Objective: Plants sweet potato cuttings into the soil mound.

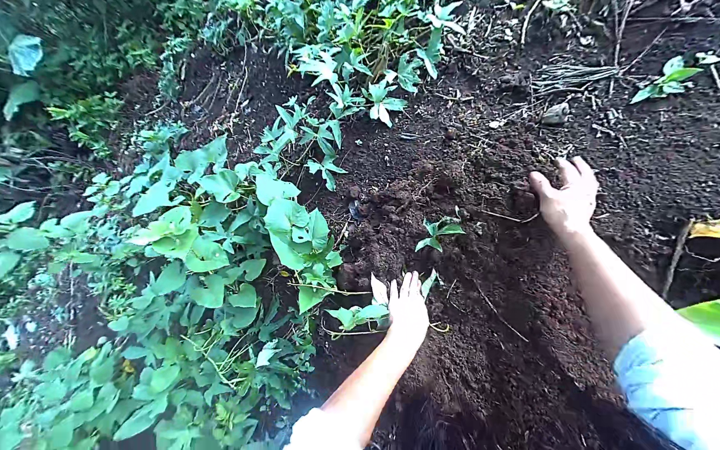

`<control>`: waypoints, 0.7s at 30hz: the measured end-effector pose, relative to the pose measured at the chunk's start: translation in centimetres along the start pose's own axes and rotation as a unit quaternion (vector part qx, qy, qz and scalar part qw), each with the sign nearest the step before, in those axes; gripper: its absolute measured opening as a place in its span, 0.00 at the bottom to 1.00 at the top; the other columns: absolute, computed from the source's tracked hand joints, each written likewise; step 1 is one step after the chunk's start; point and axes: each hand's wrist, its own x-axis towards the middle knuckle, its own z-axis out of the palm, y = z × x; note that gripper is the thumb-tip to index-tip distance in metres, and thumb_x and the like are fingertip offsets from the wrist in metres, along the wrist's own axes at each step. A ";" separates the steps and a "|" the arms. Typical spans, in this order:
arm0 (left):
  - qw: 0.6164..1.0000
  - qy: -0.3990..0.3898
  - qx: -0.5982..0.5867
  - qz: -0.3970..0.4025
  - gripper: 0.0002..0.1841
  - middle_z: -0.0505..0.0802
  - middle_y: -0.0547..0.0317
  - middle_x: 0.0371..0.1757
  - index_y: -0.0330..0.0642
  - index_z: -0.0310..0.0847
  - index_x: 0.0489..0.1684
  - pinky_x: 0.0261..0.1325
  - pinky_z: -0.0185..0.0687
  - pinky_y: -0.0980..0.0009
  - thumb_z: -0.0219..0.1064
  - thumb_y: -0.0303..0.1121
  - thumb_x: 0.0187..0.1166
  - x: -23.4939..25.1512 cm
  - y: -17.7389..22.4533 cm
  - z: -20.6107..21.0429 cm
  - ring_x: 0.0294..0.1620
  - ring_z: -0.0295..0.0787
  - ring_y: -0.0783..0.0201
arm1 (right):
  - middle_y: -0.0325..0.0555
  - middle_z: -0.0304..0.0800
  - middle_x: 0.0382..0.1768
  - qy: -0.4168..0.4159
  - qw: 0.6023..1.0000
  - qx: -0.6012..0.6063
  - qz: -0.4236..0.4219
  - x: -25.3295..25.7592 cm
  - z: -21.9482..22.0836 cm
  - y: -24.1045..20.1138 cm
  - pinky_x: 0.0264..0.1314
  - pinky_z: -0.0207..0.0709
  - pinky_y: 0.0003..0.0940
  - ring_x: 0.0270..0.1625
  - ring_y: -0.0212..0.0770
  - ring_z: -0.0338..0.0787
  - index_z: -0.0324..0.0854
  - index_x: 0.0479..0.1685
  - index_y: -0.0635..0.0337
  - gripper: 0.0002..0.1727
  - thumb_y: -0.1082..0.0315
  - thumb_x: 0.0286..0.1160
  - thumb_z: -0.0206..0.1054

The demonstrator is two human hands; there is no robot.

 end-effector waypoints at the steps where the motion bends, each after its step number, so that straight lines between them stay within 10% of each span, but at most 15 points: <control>1: 1.000 -0.012 -0.012 -0.013 0.30 0.45 0.49 0.99 0.30 0.50 0.93 0.96 0.25 0.41 0.43 0.21 0.89 -0.4 0.4 -0.8 1.00 0.30 0.53 | 0.61 0.48 0.94 -0.018 1.000 0.005 0.013 1.9 0.3 0.3 0.94 0.42 0.65 0.96 0.63 0.46 0.61 0.92 0.58 0.44 0.40 0.82 0.64; 5: 0.992 0.050 -0.113 -0.013 0.25 0.68 0.44 0.91 0.33 0.67 0.86 0.95 0.43 0.47 0.45 0.25 0.91 -2.7 0.8 -4.2 0.95 0.56 0.49 | 0.59 0.55 0.92 -0.141 0.986 0.011 -0.083 2.2 2.1 -0.7 0.82 0.55 0.78 0.91 0.68 0.58 0.69 0.87 0.55 0.39 0.47 0.79 0.71; 9: 0.875 0.397 -0.279 -0.012 0.18 0.91 0.43 0.69 0.34 0.90 0.62 0.71 0.80 0.50 0.57 0.22 0.81 -2.8 -1.9 -5.6 0.68 0.88 0.44 | 0.55 0.92 0.64 -0.153 0.969 0.113 -0.157 1.6 0.6 -3.1 0.74 0.77 0.60 0.68 0.52 0.90 0.89 0.64 0.58 0.20 0.54 0.83 0.67; 15: 0.828 0.296 -0.418 -0.227 0.33 0.62 0.31 0.91 0.37 0.51 0.94 0.87 0.59 0.42 0.48 0.47 0.95 4.2 -8.9 -7.6 0.90 0.61 0.37 | 0.67 0.49 0.93 -0.114 0.992 -0.011 -0.050 8.7 6.1 -5.4 0.92 0.38 0.71 0.95 0.70 0.45 0.68 0.88 0.58 0.44 0.37 0.79 0.66; 21: 0.802 0.236 -0.520 -0.174 0.32 0.58 0.36 0.94 0.41 0.50 0.95 0.93 0.49 0.44 0.42 0.47 0.97 6.8 -10.7 -5.7 0.95 0.52 0.41 | 0.54 0.83 0.75 -0.277 0.944 -0.024 -0.176 2.4 6.3 -8.5 0.74 0.65 0.76 0.79 0.65 0.77 0.93 0.61 0.49 0.17 0.54 0.82 0.67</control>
